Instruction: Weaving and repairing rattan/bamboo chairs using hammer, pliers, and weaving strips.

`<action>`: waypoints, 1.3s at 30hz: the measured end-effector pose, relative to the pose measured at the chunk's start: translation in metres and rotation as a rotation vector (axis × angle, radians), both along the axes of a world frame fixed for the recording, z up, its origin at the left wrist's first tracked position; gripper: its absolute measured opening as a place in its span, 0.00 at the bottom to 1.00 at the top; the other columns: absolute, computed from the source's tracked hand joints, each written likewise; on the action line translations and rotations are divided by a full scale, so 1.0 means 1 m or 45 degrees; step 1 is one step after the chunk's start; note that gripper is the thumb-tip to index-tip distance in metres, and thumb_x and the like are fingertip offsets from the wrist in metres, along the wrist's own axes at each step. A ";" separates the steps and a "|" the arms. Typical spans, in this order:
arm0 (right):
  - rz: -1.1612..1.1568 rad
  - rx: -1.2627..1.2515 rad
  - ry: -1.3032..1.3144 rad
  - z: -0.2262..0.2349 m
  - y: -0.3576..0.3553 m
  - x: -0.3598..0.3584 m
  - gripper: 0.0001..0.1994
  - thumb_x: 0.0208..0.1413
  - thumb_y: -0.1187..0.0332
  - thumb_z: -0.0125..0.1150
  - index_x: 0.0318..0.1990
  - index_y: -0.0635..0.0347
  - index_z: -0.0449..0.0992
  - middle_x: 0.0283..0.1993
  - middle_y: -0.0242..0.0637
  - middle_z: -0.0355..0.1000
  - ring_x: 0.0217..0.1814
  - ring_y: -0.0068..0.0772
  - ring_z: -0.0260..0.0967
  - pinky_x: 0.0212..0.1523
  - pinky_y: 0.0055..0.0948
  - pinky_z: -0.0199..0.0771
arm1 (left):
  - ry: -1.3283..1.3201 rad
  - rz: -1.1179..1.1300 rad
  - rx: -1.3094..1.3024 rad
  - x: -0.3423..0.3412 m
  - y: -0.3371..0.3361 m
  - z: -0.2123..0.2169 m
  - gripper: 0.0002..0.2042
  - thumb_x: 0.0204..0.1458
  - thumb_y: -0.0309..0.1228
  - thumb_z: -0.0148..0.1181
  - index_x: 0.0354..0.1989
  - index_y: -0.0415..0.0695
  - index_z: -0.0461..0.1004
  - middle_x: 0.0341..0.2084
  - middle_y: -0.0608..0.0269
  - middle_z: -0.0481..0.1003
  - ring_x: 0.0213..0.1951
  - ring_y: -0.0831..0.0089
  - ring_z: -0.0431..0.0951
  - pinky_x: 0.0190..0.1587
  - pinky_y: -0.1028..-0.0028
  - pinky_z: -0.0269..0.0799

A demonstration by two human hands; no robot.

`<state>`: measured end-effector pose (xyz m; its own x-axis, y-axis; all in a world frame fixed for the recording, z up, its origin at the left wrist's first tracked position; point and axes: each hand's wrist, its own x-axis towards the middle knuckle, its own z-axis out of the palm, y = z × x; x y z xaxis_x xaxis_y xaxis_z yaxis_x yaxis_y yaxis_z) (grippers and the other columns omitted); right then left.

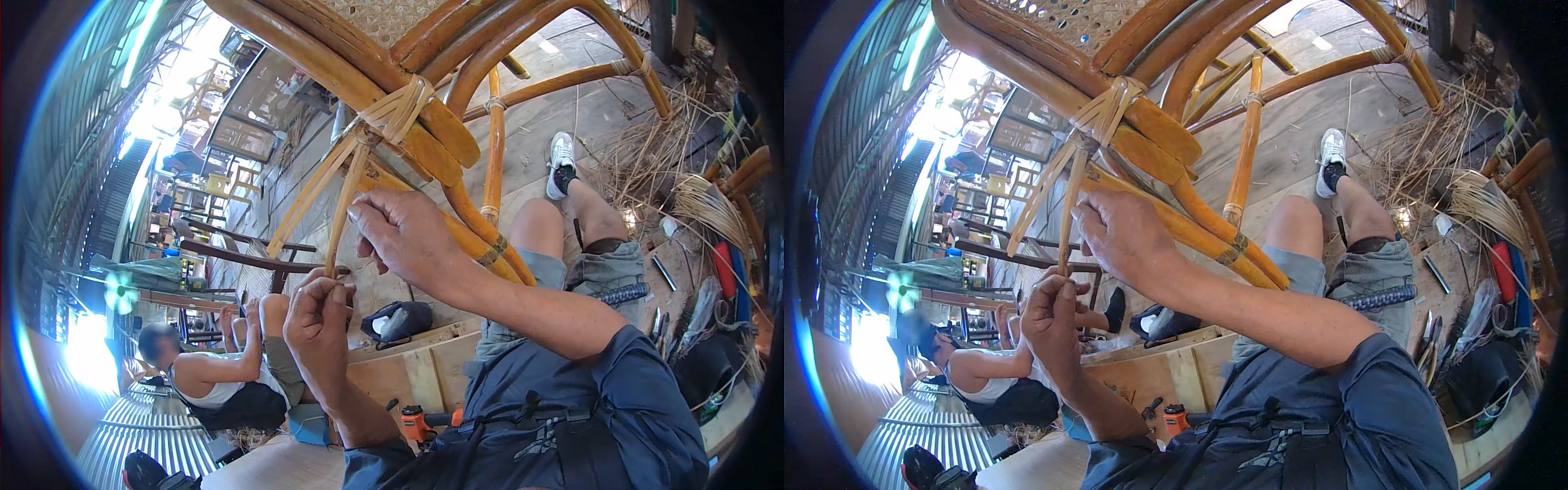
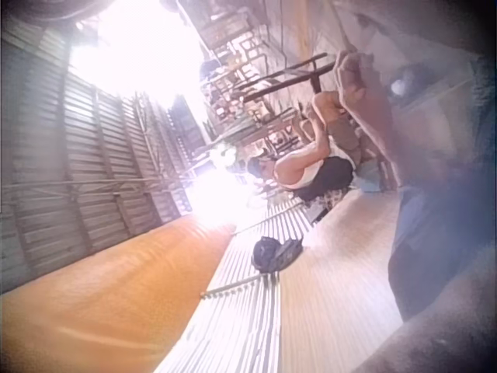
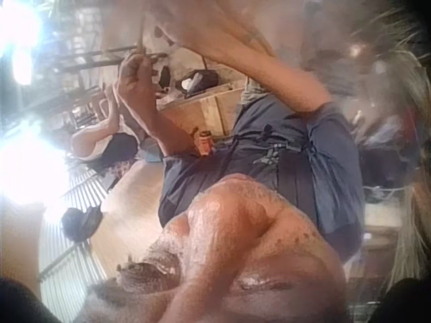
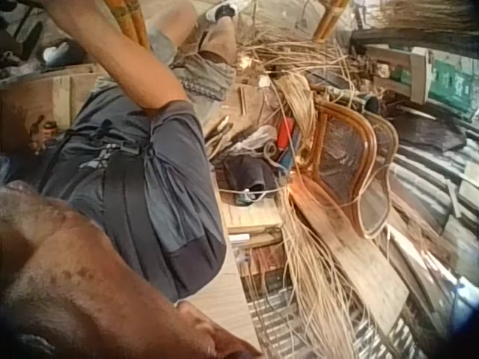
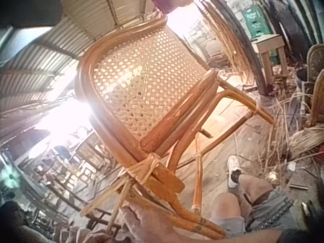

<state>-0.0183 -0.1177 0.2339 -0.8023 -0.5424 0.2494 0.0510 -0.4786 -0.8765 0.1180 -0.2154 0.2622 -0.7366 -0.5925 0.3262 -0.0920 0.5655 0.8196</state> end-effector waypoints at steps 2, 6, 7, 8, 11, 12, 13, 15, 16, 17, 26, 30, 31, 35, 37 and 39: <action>0.026 -0.005 -0.013 -0.001 0.000 0.000 0.11 0.59 0.65 0.50 0.33 0.65 0.72 0.19 0.33 0.69 0.17 0.17 0.64 0.17 0.18 0.64 | 0.027 0.011 -0.097 -0.002 0.001 0.000 0.04 0.51 0.19 0.54 0.35 0.33 0.72 0.41 0.56 0.71 0.28 0.78 0.75 0.28 0.84 0.69; -0.005 0.005 0.052 -0.004 -0.002 -0.003 0.11 0.59 0.65 0.50 0.35 0.65 0.72 0.19 0.35 0.68 0.18 0.19 0.65 0.19 0.21 0.65 | 0.084 0.048 -0.601 -0.009 0.002 0.002 0.04 0.51 0.18 0.53 0.35 0.32 0.71 0.42 0.52 0.72 0.22 0.81 0.74 0.27 0.84 0.69; -0.003 0.009 0.054 -0.007 0.000 -0.002 0.11 0.59 0.65 0.50 0.35 0.65 0.72 0.19 0.35 0.68 0.18 0.19 0.65 0.19 0.21 0.65 | 0.132 0.068 -0.532 -0.012 0.004 0.003 0.04 0.51 0.19 0.53 0.35 0.32 0.71 0.41 0.53 0.72 0.22 0.82 0.72 0.26 0.85 0.68; -0.209 0.077 0.285 -0.013 0.004 -0.001 0.10 0.58 0.66 0.51 0.35 0.65 0.72 0.20 0.36 0.68 0.19 0.23 0.65 0.20 0.23 0.65 | 0.135 0.071 -0.528 -0.012 0.004 0.005 0.04 0.51 0.19 0.53 0.35 0.32 0.71 0.41 0.53 0.72 0.22 0.82 0.72 0.26 0.85 0.68; -0.518 0.184 0.680 -0.022 0.030 -0.002 0.07 0.55 0.69 0.55 0.36 0.64 0.72 0.23 0.38 0.68 0.24 0.31 0.67 0.26 0.28 0.67 | 0.050 0.120 -0.484 -0.012 0.005 0.012 0.04 0.51 0.19 0.54 0.34 0.32 0.71 0.41 0.54 0.72 0.24 0.84 0.71 0.24 0.84 0.67; -0.618 0.212 0.835 -0.022 0.040 -0.003 0.06 0.53 0.71 0.57 0.36 0.63 0.72 0.27 0.40 0.69 0.28 0.36 0.69 0.30 0.31 0.68 | 0.054 0.130 -0.476 -0.011 0.001 0.013 0.04 0.51 0.19 0.54 0.34 0.32 0.71 0.41 0.54 0.72 0.24 0.84 0.71 0.24 0.84 0.67; -0.794 0.206 1.006 -0.022 0.049 -0.010 0.08 0.49 0.72 0.59 0.37 0.62 0.71 0.30 0.41 0.69 0.33 0.42 0.68 0.34 0.35 0.67 | 0.086 0.112 -0.631 -0.010 -0.005 0.012 0.04 0.51 0.19 0.54 0.34 0.32 0.71 0.41 0.55 0.72 0.23 0.84 0.71 0.24 0.85 0.67; -1.101 0.186 1.159 -0.014 0.057 -0.029 0.16 0.43 0.72 0.63 0.42 0.62 0.68 0.38 0.44 0.68 0.42 0.49 0.64 0.43 0.41 0.64 | 0.109 0.106 -0.880 -0.007 -0.012 0.014 0.05 0.51 0.19 0.54 0.35 0.34 0.72 0.40 0.57 0.73 0.23 0.84 0.70 0.23 0.85 0.67; -1.237 0.184 1.140 -0.010 0.056 -0.040 0.21 0.41 0.72 0.64 0.46 0.62 0.67 0.42 0.45 0.66 0.47 0.50 0.62 0.48 0.43 0.61 | 0.111 0.117 -0.868 -0.008 -0.013 0.015 0.05 0.51 0.19 0.54 0.35 0.34 0.72 0.40 0.57 0.73 0.23 0.84 0.70 0.23 0.85 0.67; -1.237 0.192 1.154 -0.004 0.057 -0.051 0.21 0.41 0.72 0.64 0.46 0.62 0.67 0.42 0.45 0.66 0.47 0.50 0.62 0.48 0.43 0.61 | 0.138 0.120 -0.877 -0.011 -0.011 0.018 0.04 0.48 0.19 0.56 0.33 0.35 0.73 0.37 0.57 0.74 0.24 0.80 0.72 0.24 0.82 0.67; -1.351 0.400 1.220 0.007 0.035 -0.048 0.40 0.34 0.68 0.71 0.59 0.57 0.56 0.58 0.49 0.54 0.62 0.56 0.48 0.57 0.48 0.51 | 0.109 0.013 -0.769 -0.011 -0.023 0.020 0.04 0.51 0.21 0.54 0.35 0.35 0.72 0.39 0.60 0.72 0.23 0.83 0.70 0.24 0.85 0.68; -1.366 0.424 1.181 0.002 0.027 -0.051 0.41 0.35 0.68 0.71 0.59 0.57 0.54 0.60 0.51 0.52 0.64 0.58 0.45 0.58 0.49 0.48 | 0.136 0.036 -0.786 -0.014 -0.025 0.019 0.04 0.52 0.21 0.53 0.34 0.35 0.72 0.38 0.61 0.72 0.24 0.83 0.70 0.25 0.85 0.67; -1.363 0.403 1.173 0.001 0.026 -0.052 0.41 0.35 0.68 0.71 0.59 0.57 0.54 0.60 0.51 0.51 0.64 0.58 0.45 0.59 0.50 0.48 | 0.125 0.048 -0.757 -0.014 -0.025 0.019 0.03 0.52 0.21 0.53 0.34 0.35 0.71 0.38 0.62 0.72 0.24 0.83 0.70 0.26 0.84 0.67; -1.382 0.379 1.147 0.003 0.027 -0.055 0.41 0.35 0.67 0.71 0.59 0.57 0.54 0.60 0.52 0.51 0.64 0.60 0.45 0.60 0.51 0.46 | 0.134 0.026 -0.719 -0.016 -0.026 0.018 0.04 0.52 0.21 0.53 0.34 0.35 0.72 0.38 0.62 0.72 0.24 0.84 0.69 0.26 0.84 0.67; -1.390 0.390 1.146 0.005 0.027 -0.057 0.42 0.36 0.67 0.72 0.60 0.57 0.53 0.60 0.53 0.51 0.64 0.60 0.44 0.61 0.52 0.45 | 0.123 -0.005 -0.809 -0.017 -0.028 0.018 0.04 0.52 0.20 0.53 0.34 0.35 0.72 0.37 0.62 0.72 0.26 0.84 0.69 0.26 0.85 0.66; -1.399 0.375 1.150 0.004 0.025 -0.059 0.42 0.36 0.67 0.72 0.60 0.57 0.53 0.60 0.53 0.50 0.64 0.61 0.44 0.61 0.53 0.46 | 0.119 -0.006 -0.781 -0.017 -0.027 0.019 0.04 0.52 0.20 0.53 0.34 0.35 0.72 0.37 0.62 0.72 0.26 0.84 0.69 0.27 0.85 0.66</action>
<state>-0.0773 -0.0926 0.2383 -0.4714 0.1108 0.8749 -0.8275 0.2875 -0.4822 0.1007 -0.2426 0.2811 -0.6907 -0.2735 0.6695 -0.0317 0.9363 0.3497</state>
